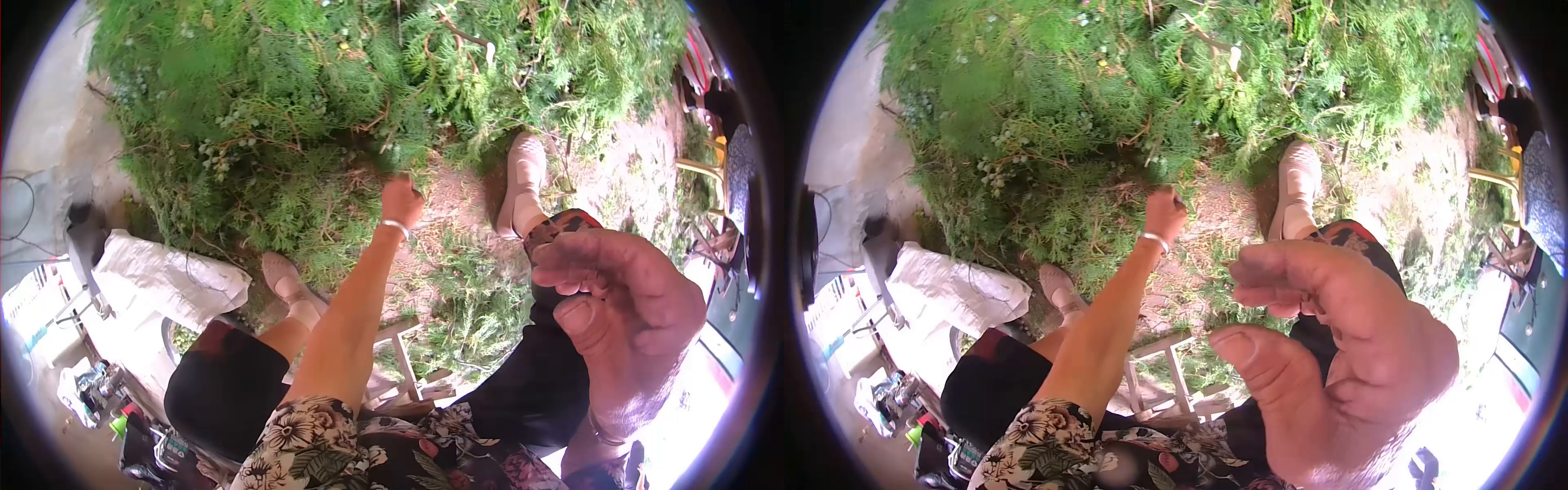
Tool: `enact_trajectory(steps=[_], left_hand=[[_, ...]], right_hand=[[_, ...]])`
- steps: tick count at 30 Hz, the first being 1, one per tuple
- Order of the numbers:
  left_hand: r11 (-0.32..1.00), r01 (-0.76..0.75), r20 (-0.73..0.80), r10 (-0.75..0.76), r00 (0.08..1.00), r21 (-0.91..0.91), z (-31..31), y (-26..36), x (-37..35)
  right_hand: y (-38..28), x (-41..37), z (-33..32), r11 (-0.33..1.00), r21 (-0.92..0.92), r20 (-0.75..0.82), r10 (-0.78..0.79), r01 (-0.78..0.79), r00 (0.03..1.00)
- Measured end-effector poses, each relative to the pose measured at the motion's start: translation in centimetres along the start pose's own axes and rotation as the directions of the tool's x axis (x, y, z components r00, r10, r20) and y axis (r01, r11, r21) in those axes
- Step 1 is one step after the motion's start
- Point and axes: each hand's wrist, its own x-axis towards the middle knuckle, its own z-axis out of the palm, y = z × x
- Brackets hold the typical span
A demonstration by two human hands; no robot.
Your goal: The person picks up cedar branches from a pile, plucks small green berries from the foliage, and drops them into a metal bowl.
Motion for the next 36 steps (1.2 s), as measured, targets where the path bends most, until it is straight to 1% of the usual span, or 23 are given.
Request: enact_trajectory(steps=[1, 2, 3, 4, 6, 8, 9, 11, 12, 13, 14, 15, 17, 18, 19, 22, 25, 27, 29, 30, 31, 32, 36], left_hand=[[1.000, 0.001, -0.013, -0.001, 1.000, 0.007, -1.4, 0.5, -1.0], [0.795, 0.299, 0.159, -0.254, 0.954, -0.527, -3.0, 0.9, -2.6], [0.260, 0.520, 0.427, -0.341, 0.837, -0.813, -4.9, 1.6, -4.0], [0.262, 0.516, 0.419, -0.346, 0.839, -0.816, -6.5, 2.3, -5.2], [-0.318, 0.496, 0.589, -0.400, 0.702, -0.808, -9.1, 2.9, -6.7], [-0.182, 0.419, 0.452, -0.476, 0.754, -0.890, -10.5, 1.6, -7.3], [-0.033, 0.337, 0.303, -0.525, 0.795, -0.941, -11.1, 1.0, -7.3], [0.571, 0.328, -0.190, -0.665, 0.722, -0.753, -10.5, -1.9, -5.7], [0.572, 0.325, -0.193, -0.665, 0.722, -0.754, -10.9, -2.8, -4.9], [0.868, 0.336, -0.502, -0.488, 0.714, -0.367, -11.2, -3.7, -4.2], [0.930, 0.350, -0.682, -0.181, 0.708, 0.116, -11.3, -4.5, -3.4], [0.931, 0.347, -0.686, -0.178, 0.706, 0.116, -10.4, -6.2, -2.6], [0.825, 0.447, -0.211, -0.533, 0.819, -0.345, -8.3, -9.5, -1.2], [0.909, 0.415, -0.372, -0.400, 0.838, -0.042, -10.8, -3.7, -1.9], [0.913, 0.407, -0.380, -0.390, 0.838, -0.040, -10.8, -2.5, -2.5], [0.904, 0.312, -0.273, -0.391, 0.879, -0.293, -11.6, 1.7, -4.9], [0.864, 0.162, -0.243, -0.307, 0.920, -0.477, -12.8, 6.6, -8.3], [0.916, -0.020, -0.418, -0.163, 0.893, -0.400, -12.6, 6.8, -9.1], [0.998, 0.051, -0.385, -0.057, 0.921, -0.024, -16.7, 8.3, -9.7], [0.965, -0.068, -0.341, 0.156, 0.927, 0.255, -19.4, 9.0, -10.0], [0.904, -0.005, -0.340, -0.156, 0.927, -0.428, -21.4, 10.2, -10.1], [0.711, 0.016, -0.318, -0.334, 0.887, -0.703, -24.2, 15.0, -10.9], [0.716, -0.154, -0.320, -0.102, 0.942, -0.681, -32.8, 20.5, -12.7]], right_hand=[[-0.1, 0.0, -0.1, 1.000, 0.008, 0.008, -0.011, 0.010, 1.000], [-0.2, 0.1, -0.4, 1.000, -0.027, 0.049, -0.003, 0.004, 0.999], [-0.3, 0.2, -0.5, 0.998, -0.063, 0.090, 0.008, -0.003, 0.996], [-0.5, 0.2, -0.4, 0.998, -0.059, 0.097, 0.003, 0.002, 0.995], [-1.0, 0.2, -0.3, 0.993, -0.117, 0.153, 0.042, -0.024, 0.987], [-0.9, 0.1, 0.1, 0.992, -0.129, 0.178, 0.022, 0.002, 0.984], [-0.8, 0.1, 0.2, 0.990, -0.137, 0.197, 0.001, 0.027, 0.980], [-0.6, 0.1, 0.6, 0.990, -0.134, 0.195, -0.018, 0.045, 0.981], [-0.6, 0.1, 0.7, 0.990, -0.130, 0.192, -0.036, 0.061, 0.981], [-0.8, 0.1, 0.8, 0.990, -0.128, 0.193, -0.040, 0.066, 0.980], [-1.0, 0.1, 1.0, 0.987, -0.148, 0.189, -0.028, 0.057, 0.982], [-1.2, 0.2, 1.1, 0.985, -0.168, 0.184, -0.016, 0.047, 0.983], [-1.5, 0.2, 1.1, 0.985, -0.167, 0.173, -0.001, 0.030, 0.985], [-1.5, 0.3, 1.1, 0.986, -0.166, 0.162, 0.020, 0.007, 0.987], [-1.5, 0.4, 1.0, 0.987, -0.159, 0.158, 0.009, 0.016, 0.987], [0.0, 0.6, 1.3, 0.975, -0.093, 0.123, -0.191, 0.203, 0.974], [0.1, 0.7, 1.2, 0.954, -0.189, 0.166, -0.201, 0.231, 0.965], [0.6, 1.1, 1.2, 0.873, -0.334, 0.222, -0.294, 0.355, 0.930], [-0.2, 1.4, 1.4, 0.842, -0.479, 0.327, -0.093, 0.250, 0.940], [0.4, 1.3, 2.0, 0.854, -0.451, 0.314, -0.118, 0.258, 0.942], [0.9, 1.4, 2.7, 0.866, -0.421, 0.299, -0.148, 0.269, 0.943], [0.5, 1.7, 3.0, 0.887, -0.404, 0.320, -0.093, 0.224, 0.943], [-0.3, 2.8, 3.7, 0.939, -0.271, 0.388, -0.096, 0.213, 0.917]])
